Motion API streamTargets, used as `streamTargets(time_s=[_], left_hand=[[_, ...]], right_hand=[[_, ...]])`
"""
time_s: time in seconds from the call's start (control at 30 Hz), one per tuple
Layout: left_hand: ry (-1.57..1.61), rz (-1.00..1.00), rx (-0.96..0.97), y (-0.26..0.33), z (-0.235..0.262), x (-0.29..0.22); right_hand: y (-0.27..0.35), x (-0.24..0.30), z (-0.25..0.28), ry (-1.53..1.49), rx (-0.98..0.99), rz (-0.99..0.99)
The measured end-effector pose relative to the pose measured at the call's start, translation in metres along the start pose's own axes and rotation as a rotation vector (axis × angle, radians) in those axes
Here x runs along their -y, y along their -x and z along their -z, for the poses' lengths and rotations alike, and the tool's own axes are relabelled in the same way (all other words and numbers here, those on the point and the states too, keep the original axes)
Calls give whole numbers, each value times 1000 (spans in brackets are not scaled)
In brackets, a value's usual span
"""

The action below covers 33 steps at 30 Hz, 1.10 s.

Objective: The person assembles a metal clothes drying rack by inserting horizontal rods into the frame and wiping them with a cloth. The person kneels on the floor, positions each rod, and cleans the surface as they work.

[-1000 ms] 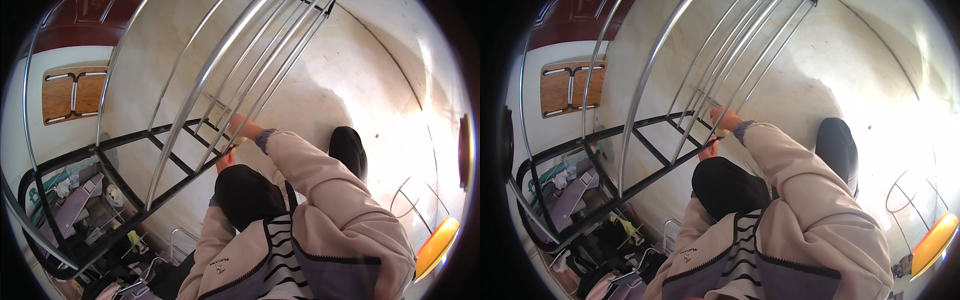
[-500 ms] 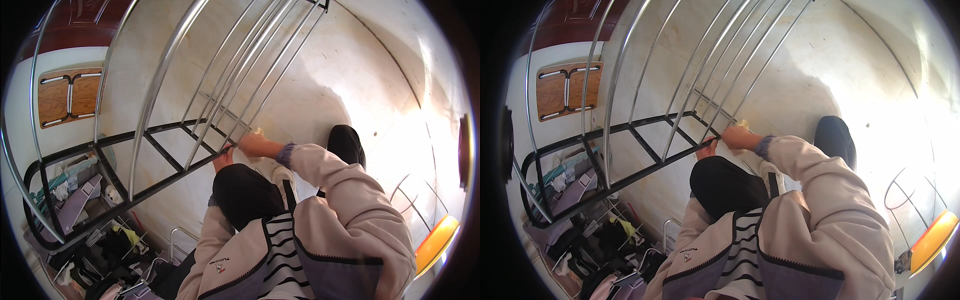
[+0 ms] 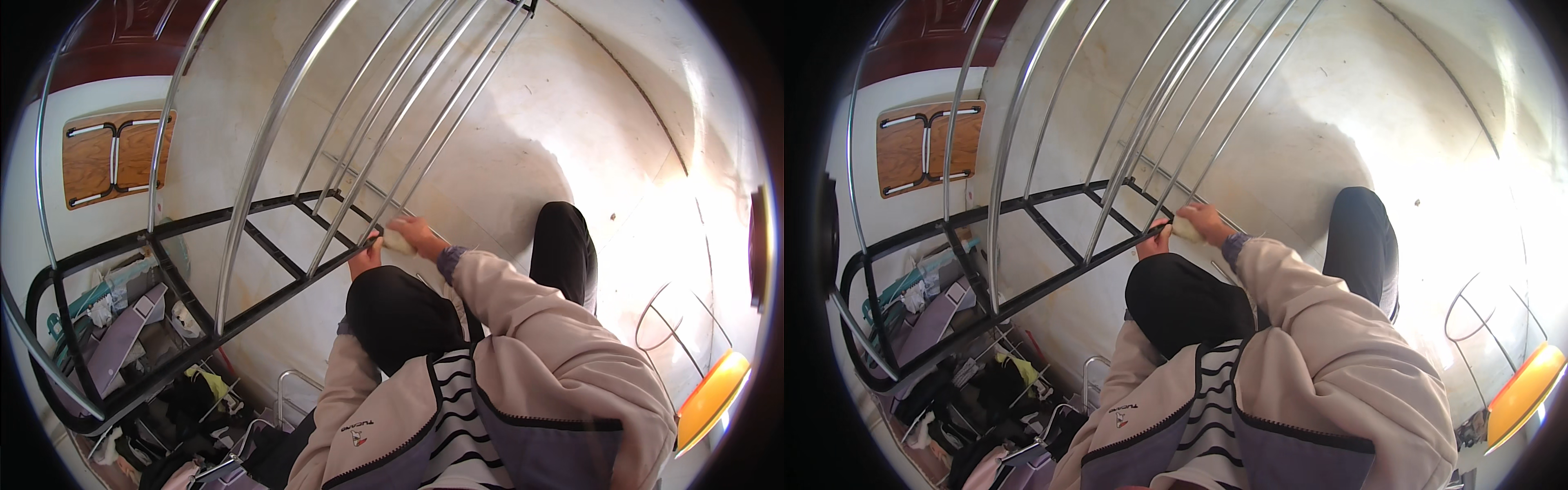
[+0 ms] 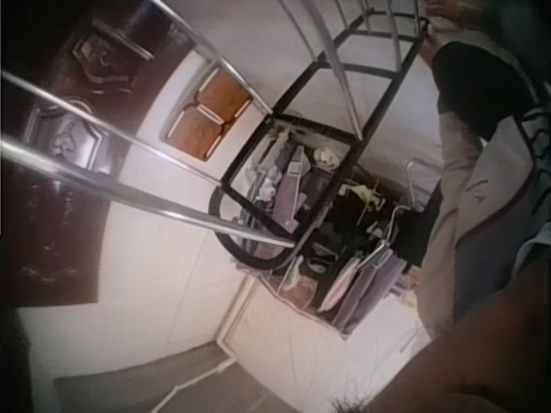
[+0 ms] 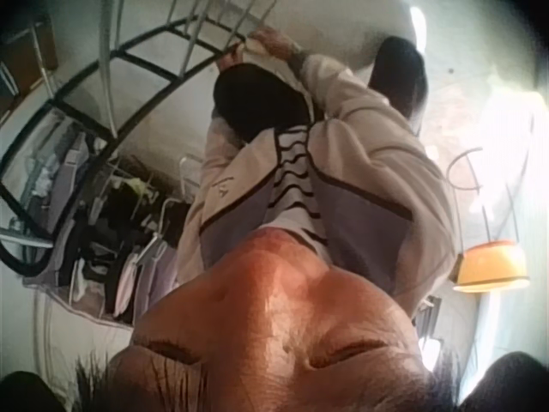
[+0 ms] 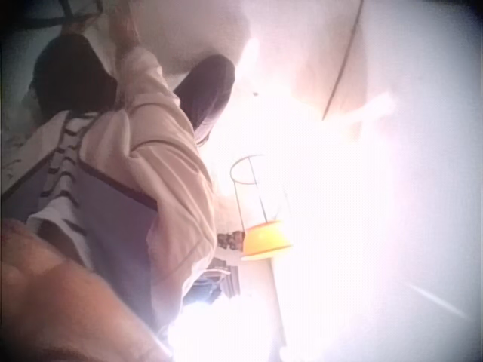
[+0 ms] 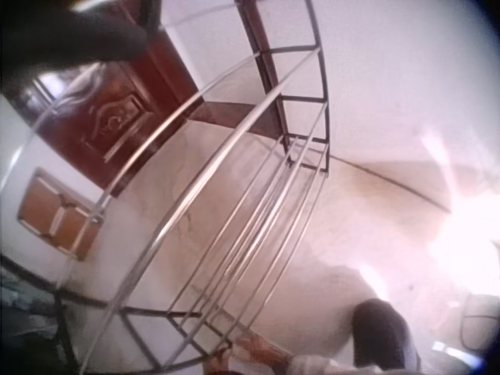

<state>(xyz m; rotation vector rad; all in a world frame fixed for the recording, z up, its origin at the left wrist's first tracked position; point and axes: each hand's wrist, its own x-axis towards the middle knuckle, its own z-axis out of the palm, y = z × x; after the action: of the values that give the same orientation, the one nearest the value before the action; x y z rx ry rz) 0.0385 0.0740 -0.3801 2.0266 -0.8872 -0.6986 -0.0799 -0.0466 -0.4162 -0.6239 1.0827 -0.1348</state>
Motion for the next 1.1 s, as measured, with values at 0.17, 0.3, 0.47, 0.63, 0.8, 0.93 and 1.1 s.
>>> streamTargets(time_s=[0.17,0.3,0.47,0.63,0.8,0.93,1.1], left_hand=[[-94,65,-18,-1,1,-8],[5,-2,-38,-2,-1,-7],[104,86,7,2,0,1],[109,54,36,1,1,10],[115,69,33,0,3,4],[96,70,27,3,9,-18],[-6,-13,110,1,18,-44]], right_hand=[[-4,-15,-7,166,51,102],[3,6,28,715,123,207],[26,75,109,-520,175,-46],[42,148,191,-604,211,150],[21,168,223,-621,-89,222],[-24,166,210,-124,-561,224],[-65,164,173,-107,-515,404]])
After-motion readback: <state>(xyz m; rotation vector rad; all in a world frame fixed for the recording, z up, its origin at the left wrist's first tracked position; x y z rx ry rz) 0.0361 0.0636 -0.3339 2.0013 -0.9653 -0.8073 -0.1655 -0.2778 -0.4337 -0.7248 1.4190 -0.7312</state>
